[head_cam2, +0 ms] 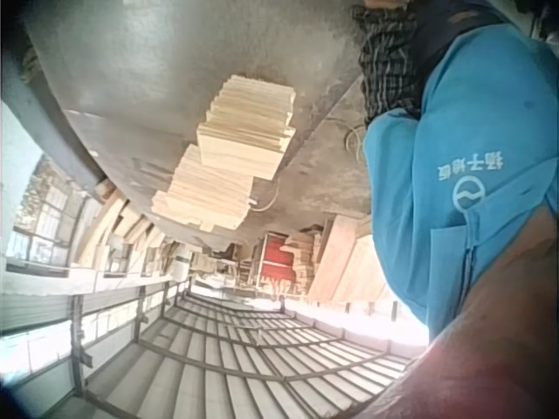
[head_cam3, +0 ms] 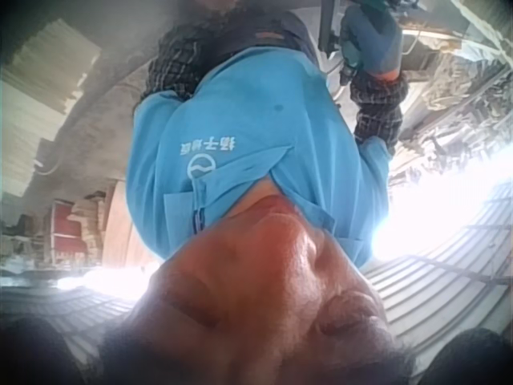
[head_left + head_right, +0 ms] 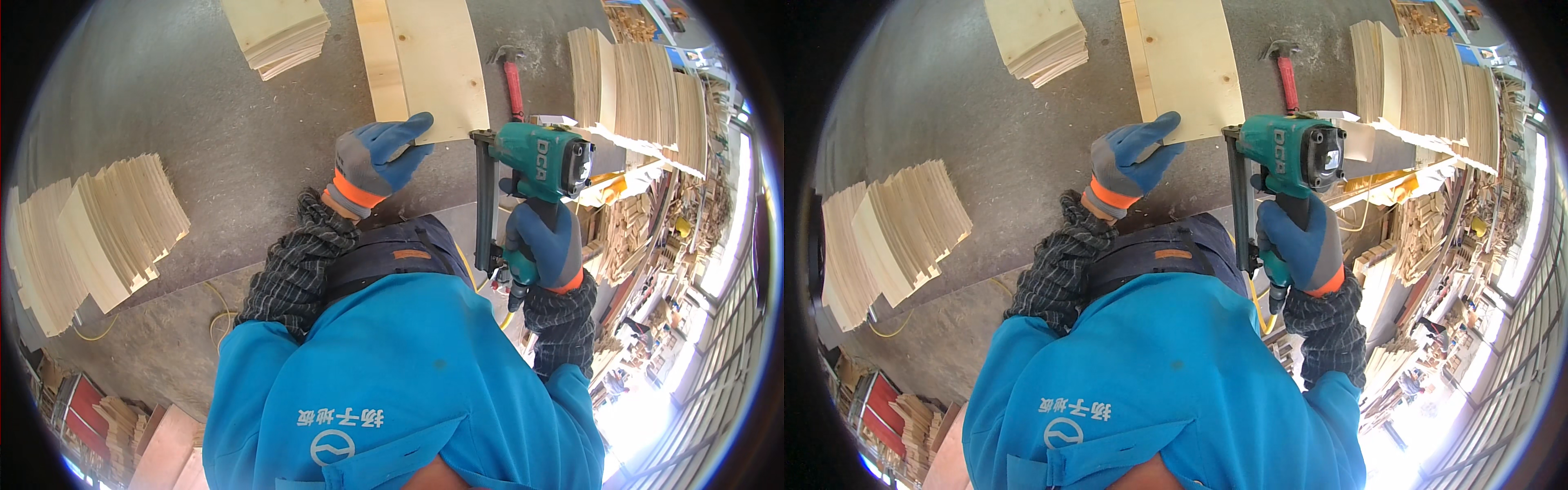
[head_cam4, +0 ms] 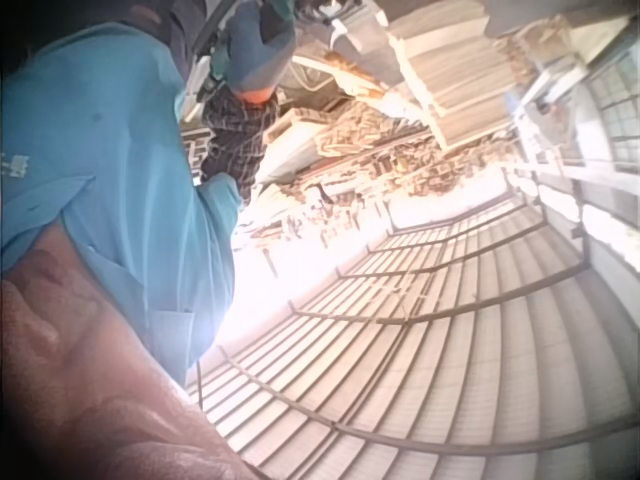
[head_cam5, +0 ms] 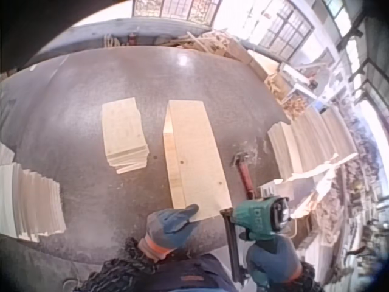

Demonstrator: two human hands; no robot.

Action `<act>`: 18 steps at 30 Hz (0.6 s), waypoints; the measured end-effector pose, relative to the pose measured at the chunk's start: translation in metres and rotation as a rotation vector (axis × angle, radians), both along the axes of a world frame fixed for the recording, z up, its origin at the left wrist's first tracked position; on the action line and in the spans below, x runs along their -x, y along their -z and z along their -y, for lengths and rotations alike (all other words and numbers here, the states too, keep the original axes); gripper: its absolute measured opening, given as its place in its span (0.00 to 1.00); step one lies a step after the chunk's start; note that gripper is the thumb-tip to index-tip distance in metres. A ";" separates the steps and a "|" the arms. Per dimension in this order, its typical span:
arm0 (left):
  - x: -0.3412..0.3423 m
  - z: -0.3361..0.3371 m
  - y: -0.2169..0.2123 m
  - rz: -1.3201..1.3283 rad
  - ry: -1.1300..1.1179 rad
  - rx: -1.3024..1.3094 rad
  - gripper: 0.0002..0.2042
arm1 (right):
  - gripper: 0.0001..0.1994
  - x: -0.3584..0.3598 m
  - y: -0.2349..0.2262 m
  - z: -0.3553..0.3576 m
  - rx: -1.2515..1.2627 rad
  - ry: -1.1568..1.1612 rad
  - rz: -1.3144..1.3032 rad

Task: Assembling wooden boards using a pneumatic nail gun to create boxes or drawers.

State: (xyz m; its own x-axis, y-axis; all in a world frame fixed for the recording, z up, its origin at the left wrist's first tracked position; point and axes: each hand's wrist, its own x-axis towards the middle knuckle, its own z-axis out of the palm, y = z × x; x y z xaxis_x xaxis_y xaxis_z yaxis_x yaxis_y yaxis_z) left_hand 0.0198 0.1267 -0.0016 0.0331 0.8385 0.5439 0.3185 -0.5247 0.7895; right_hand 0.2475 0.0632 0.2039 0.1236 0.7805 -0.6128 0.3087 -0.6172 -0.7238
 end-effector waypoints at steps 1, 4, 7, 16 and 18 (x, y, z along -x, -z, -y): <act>0.000 0.000 0.000 0.000 0.000 -0.001 0.19 | 0.21 0.000 0.000 -0.001 0.023 -0.029 -0.018; 0.000 0.000 0.000 0.004 0.001 -0.001 0.19 | 0.21 0.002 -0.002 -0.002 0.044 -0.012 -0.003; 0.000 0.000 0.001 -0.004 -0.001 0.001 0.19 | 0.19 0.000 -0.007 0.001 -0.020 0.010 0.012; 0.009 0.001 -0.010 -0.111 0.047 0.036 0.21 | 0.14 -0.076 0.075 0.009 -0.222 0.118 0.210; 0.011 0.003 -0.017 -0.124 0.072 0.043 0.21 | 0.15 -0.093 0.119 0.005 -0.388 -0.089 0.612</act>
State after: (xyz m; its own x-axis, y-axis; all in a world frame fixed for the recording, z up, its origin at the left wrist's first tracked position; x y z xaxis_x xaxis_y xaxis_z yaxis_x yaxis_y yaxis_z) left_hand 0.0085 0.1238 0.0159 0.1589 0.8539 0.4956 0.3778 -0.5163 0.7685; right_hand 0.3401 0.0585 0.0847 0.2812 0.9506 -0.1316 0.7654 -0.3049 -0.5668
